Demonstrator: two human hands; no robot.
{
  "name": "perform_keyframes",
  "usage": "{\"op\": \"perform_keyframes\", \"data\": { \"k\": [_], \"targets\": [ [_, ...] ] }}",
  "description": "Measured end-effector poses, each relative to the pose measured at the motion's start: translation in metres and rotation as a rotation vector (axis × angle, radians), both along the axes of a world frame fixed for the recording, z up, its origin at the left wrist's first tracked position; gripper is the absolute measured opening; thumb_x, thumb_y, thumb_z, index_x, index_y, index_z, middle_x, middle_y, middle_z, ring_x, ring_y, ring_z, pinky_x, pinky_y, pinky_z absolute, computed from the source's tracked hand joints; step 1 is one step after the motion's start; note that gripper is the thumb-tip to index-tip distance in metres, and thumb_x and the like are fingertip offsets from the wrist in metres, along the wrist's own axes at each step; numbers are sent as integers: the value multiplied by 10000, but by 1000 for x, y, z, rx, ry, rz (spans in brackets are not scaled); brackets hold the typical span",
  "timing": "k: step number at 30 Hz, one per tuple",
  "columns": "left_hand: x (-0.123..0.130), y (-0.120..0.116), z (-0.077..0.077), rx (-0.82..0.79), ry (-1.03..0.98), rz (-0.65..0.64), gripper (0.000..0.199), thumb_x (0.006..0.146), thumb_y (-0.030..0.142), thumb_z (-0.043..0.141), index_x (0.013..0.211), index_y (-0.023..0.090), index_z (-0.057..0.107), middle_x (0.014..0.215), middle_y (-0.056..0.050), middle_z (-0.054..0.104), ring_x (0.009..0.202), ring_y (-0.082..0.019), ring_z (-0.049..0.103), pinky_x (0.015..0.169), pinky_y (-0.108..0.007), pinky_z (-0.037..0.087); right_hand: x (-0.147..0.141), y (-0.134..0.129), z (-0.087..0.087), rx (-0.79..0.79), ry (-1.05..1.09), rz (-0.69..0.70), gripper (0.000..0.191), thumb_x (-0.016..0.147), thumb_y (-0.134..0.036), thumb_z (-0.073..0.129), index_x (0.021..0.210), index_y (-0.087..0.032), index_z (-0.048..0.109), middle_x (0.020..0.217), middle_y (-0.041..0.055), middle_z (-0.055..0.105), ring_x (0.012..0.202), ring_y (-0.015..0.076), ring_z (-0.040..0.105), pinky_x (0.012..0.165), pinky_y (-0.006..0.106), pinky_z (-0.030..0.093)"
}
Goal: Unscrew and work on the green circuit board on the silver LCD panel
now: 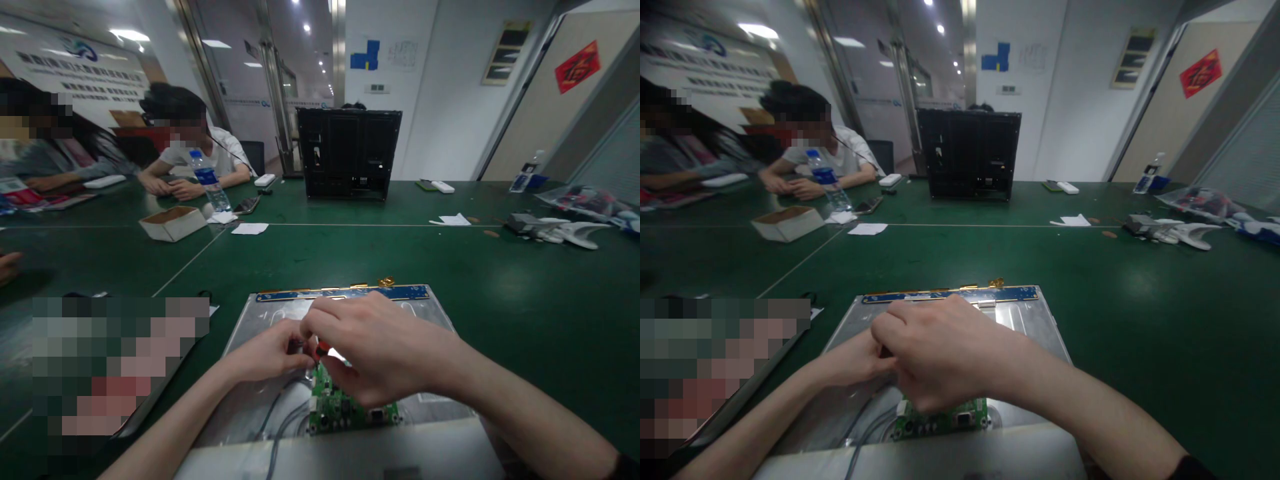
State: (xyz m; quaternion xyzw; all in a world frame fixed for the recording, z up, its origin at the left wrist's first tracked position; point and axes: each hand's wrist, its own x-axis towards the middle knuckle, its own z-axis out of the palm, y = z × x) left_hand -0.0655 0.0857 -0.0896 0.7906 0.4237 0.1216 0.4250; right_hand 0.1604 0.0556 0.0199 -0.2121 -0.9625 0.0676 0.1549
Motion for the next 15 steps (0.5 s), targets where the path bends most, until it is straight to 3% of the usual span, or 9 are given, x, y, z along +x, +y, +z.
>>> {"op": "perform_keyframes", "data": {
  "k": [4,11,15],
  "targets": [
    [-2,0,-3,18,17,23,205,764,383,635,782,179,629,765,-20,616,789,-230,589,701,-303,480,-2,-1,-1,17,-37,-32,169,831,-129,517,997,-159,532,937,49,654,684,134,523,505,288,259],
    [-2,10,-2,-30,-18,-118,120,754,279,635,812,175,651,798,-13,626,762,-203,574,681,-290,459,-3,2,-5,80,-75,-165,145,950,-323,501,973,-185,543,725,11,659,544,132,499,475,299,167],
    [-2,8,-1,-3,-22,-110,133,778,308,645,798,178,662,782,-8,636,734,-190,573,668,-275,457,0,1,-1,47,-66,-140,116,892,-262,541,961,-169,525,863,41,662,621,135,515,484,283,215]
  ]
}}
